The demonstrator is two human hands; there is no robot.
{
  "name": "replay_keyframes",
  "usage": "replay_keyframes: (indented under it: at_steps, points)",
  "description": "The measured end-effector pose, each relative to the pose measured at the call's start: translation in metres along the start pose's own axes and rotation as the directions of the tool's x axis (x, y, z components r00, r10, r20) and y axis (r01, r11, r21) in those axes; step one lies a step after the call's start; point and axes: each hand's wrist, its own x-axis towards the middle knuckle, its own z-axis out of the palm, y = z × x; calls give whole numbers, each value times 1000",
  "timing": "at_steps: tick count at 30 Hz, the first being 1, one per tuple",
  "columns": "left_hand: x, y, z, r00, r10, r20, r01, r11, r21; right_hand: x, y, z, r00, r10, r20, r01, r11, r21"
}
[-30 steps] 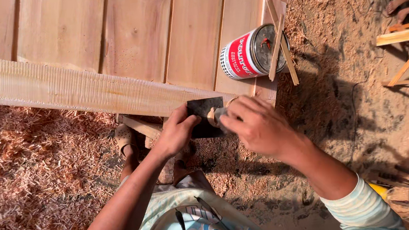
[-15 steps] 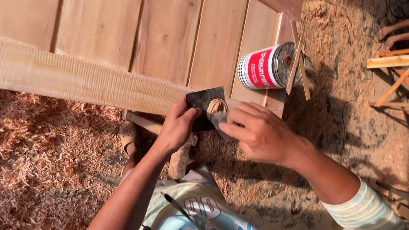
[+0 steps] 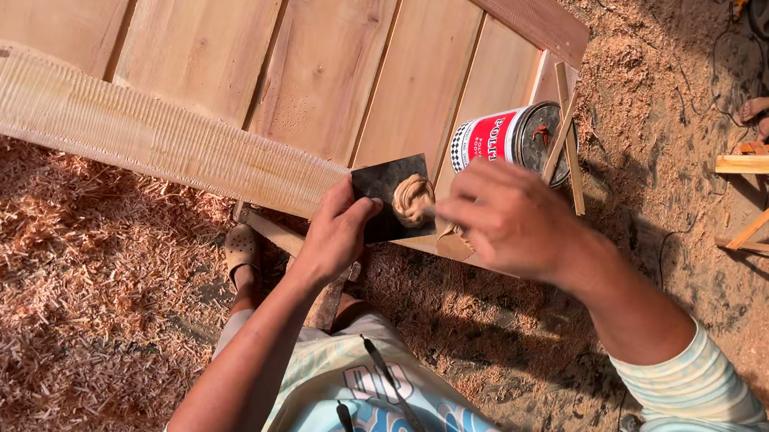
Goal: The person applies wood filler to a wooden door using a putty knife and smooths it with a sanding block. They repeatedly scoop filler from a can and spread it across the door surface.
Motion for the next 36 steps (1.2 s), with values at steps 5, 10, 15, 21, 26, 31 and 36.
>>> replay_keyframes:
  at_steps: [5, 10, 15, 21, 26, 31, 36]
  points:
    - [-1, 6, 5, 1000, 20, -16, -21, 993, -116, 1, 1, -6, 994, -103, 24, 100, 990, 99]
    - [-1, 7, 3, 999, 52, -14, -54, 983, -178, 4, -4, -16, 993, -114, -25, 113, 993, -28]
    - [-4, 6, 1, 1000, 28, -10, -29, 984, -177, 8, -2, -19, 999, -47, -2, 46, 996, -80]
    - [-6, 3, -2, 998, 57, -24, -57, 998, -38, 7, 0, -14, 999, -49, 7, 50, 996, -72]
    - [0, 2, -4, 1000, -23, 19, 28, 947, -321, 0, 6, -16, 999, -31, -42, 36, 988, 147]
    - [-2, 8, 3, 978, -210, 21, 167, 712, -682, -21, 20, -13, 921, 320, -222, -195, 873, 447]
    - [-3, 11, 15, 978, -203, 52, 169, 620, -766, -39, 13, 27, 913, 118, -391, -47, 981, 186]
